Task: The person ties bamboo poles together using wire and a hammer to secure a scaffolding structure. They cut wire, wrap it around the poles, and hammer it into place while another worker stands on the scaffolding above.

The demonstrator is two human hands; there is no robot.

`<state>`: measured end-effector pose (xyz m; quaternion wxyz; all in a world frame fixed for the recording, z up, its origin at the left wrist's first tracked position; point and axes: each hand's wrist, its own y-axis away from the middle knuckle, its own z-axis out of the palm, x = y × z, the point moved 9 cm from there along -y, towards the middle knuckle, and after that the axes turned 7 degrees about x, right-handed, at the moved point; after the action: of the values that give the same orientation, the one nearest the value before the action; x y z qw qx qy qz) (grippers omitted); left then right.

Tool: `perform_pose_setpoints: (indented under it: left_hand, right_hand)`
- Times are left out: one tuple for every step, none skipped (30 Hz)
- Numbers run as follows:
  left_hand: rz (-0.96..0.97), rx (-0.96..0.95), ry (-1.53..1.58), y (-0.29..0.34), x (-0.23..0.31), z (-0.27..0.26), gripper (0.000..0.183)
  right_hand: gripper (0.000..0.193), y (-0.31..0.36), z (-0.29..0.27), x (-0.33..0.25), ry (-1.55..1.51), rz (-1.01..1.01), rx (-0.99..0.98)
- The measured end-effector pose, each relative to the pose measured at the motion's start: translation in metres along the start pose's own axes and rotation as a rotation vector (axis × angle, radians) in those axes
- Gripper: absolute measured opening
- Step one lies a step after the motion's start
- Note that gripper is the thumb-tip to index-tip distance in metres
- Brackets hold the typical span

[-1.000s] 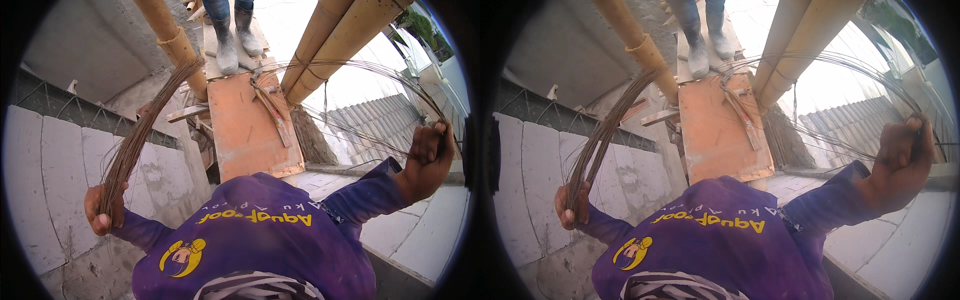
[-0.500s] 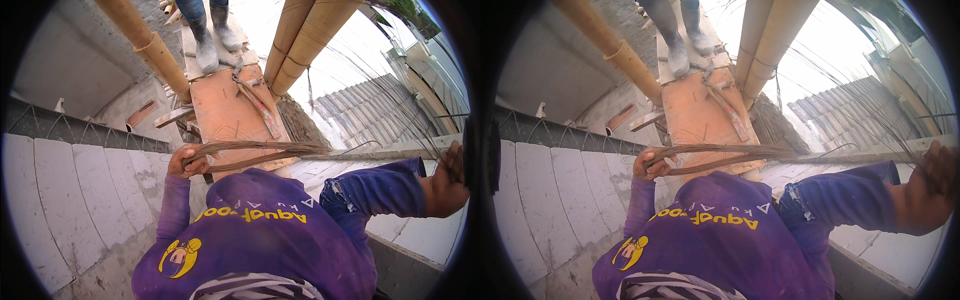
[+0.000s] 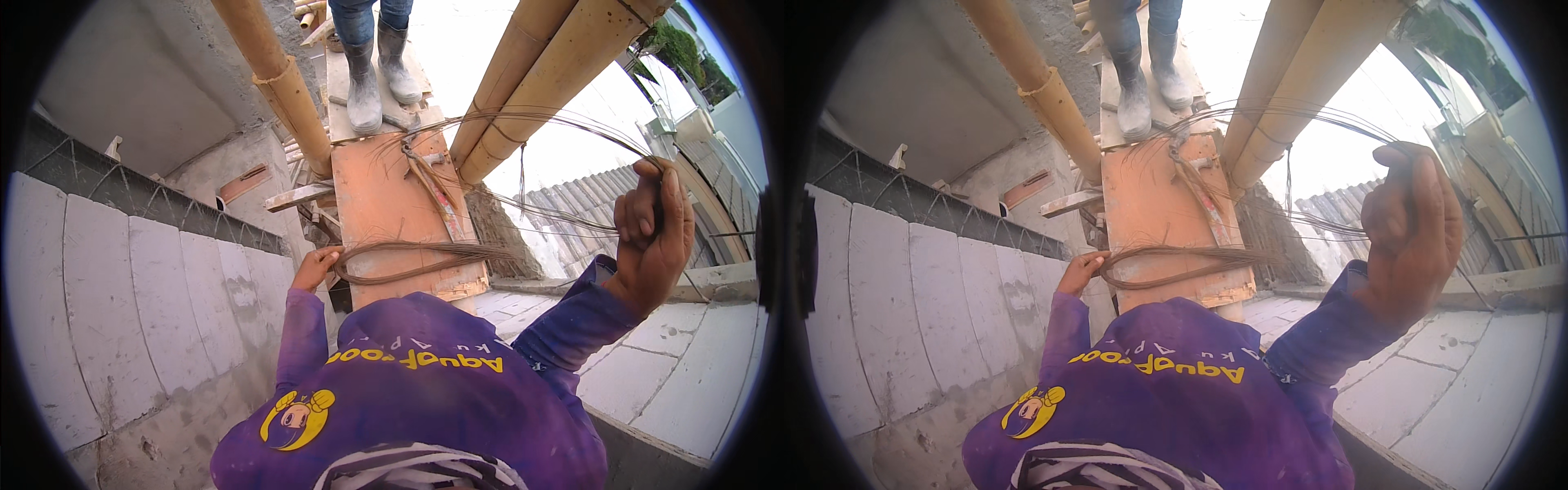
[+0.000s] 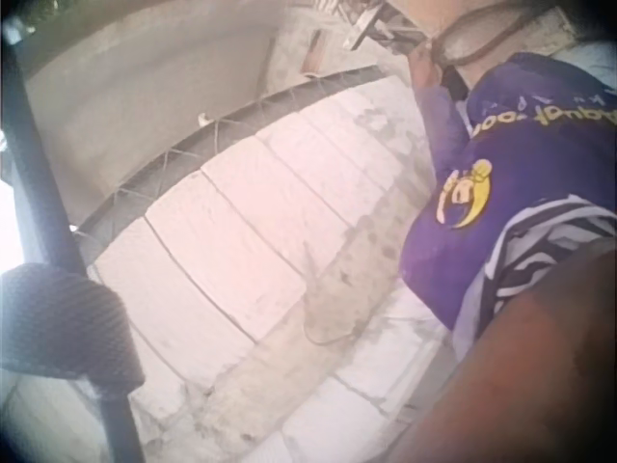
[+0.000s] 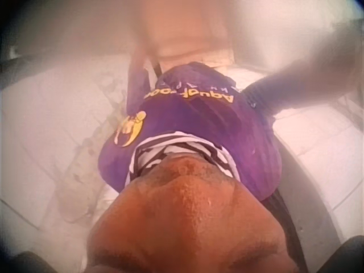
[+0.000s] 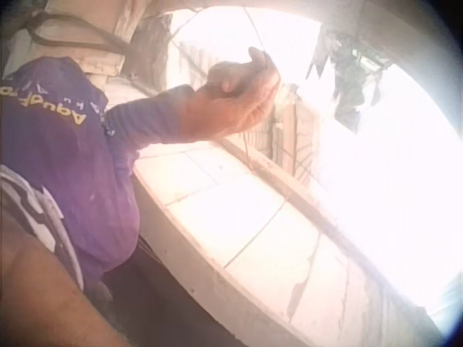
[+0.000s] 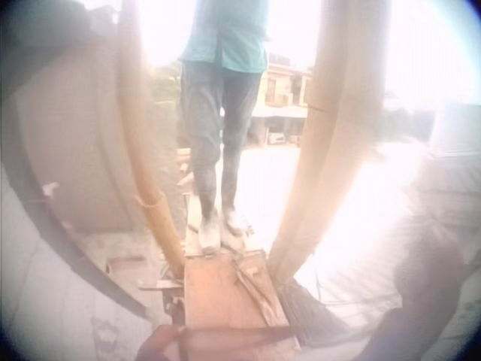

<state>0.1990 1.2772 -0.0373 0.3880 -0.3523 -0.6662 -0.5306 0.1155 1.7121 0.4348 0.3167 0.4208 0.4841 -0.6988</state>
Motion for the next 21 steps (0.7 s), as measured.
perform_pose_setpoints:
  left_hand:
    - [0.024, 0.027, -0.109, 0.001, 0.005, -0.01, 0.033]
    - [0.059, 0.118, -0.371, 0.006, 0.012, -0.03, 0.034]
    - [0.088, 0.231, -0.63, 0.016, 0.02, -0.057, 0.034]
    - [0.12, 0.328, -0.889, 0.019, 0.041, -0.072, 0.035]
    - [0.226, 0.303, -0.695, 0.027, 0.075, -0.073, 0.036]
    - [0.323, 0.269, -0.502, 0.04, 0.115, -0.076, 0.037]
    - [0.367, 0.128, -0.27, 0.055, 0.157, -0.062, 0.04]
    - [0.401, -0.007, -0.038, 0.075, 0.2, -0.04, 0.043]
    - [0.472, -0.084, 0.148, 0.097, 0.241, -0.02, 0.047]
    - [0.543, -0.15, 0.332, 0.115, 0.274, -0.002, 0.051]
    - [0.567, -0.058, 0.387, 0.119, 0.293, 0.004, 0.053]
    - [0.589, 0.033, 0.442, 0.117, 0.304, 0.005, 0.055]
    - [0.57, 0.116, 0.513, 0.112, 0.304, 0.002, 0.053]
    - [0.553, 0.2, 0.586, 0.106, 0.303, -0.004, 0.051]
    - [0.541, 0.282, 0.659, 0.1, 0.297, -0.015, 0.05]
    - [0.554, 0.326, 0.591, 0.097, 0.295, -0.024, 0.046]
    - [0.54, 0.303, 0.545, 0.097, 0.296, -0.028, 0.045]
    - [0.521, 0.271, 0.501, 0.096, 0.298, -0.028, 0.044]
    - [0.5, 0.238, 0.459, 0.097, 0.298, -0.026, 0.043]
    - [0.468, 0.249, 0.538, 0.097, 0.295, -0.029, 0.042]
    - [0.492, 0.275, 0.593, 0.097, 0.293, -0.036, 0.041]
  right_hand:
    - [0.035, 0.002, 0.016, 0.009, -0.003, 0.044, -0.074]
    - [0.035, 0.003, 0.032, 0.022, -0.06, 0.132, -0.141]
    - [0.035, 0.007, 0.048, 0.042, -0.103, 0.197, -0.193]
    - [0.035, 0.012, 0.064, 0.051, -0.106, 0.214, -0.222]
    - [0.034, 0.018, 0.08, 0.064, -0.149, 0.249, -0.273]
    - [0.033, 0.028, 0.096, 0.08, -0.188, 0.285, -0.37]
    - [0.033, 0.039, 0.116, 0.094, -0.222, 0.318, -0.449]
    - [0.034, 0.053, 0.138, 0.105, -0.242, 0.361, -0.506]
    - [0.034, 0.068, 0.154, 0.12, -0.301, 0.448, -0.52]
    - [0.033, 0.084, 0.17, 0.134, -0.353, 0.518, -0.588]
    - [0.033, 0.102, 0.184, 0.149, -0.367, 0.568, -0.644]
    - [0.032, 0.119, 0.194, 0.161, -0.379, 0.619, -0.699]
    - [0.032, 0.132, 0.2, 0.165, -0.298, 0.616, -0.761]
    - [0.031, 0.143, 0.205, 0.167, -0.217, 0.608, -0.825]
    - [0.031, 0.153, 0.208, 0.17, -0.136, 0.592, -0.887]
    - [0.032, 0.16, 0.213, 0.169, -0.054, 0.476, -0.979]
    - [0.032, 0.167, 0.215, 0.17, 0.024, 0.354, -1.063]
    - [0.033, 0.173, 0.215, 0.171, 0.106, 0.228, -1.134]
    - [0.032, 0.176, 0.213, 0.171, 0.085, 0.255, -1.136]
    - [0.031, 0.179, 0.212, 0.17, 0.064, 0.282, -1.138]
    - [0.03, 0.178, 0.213, 0.167, 0.04, 0.299, -1.145]
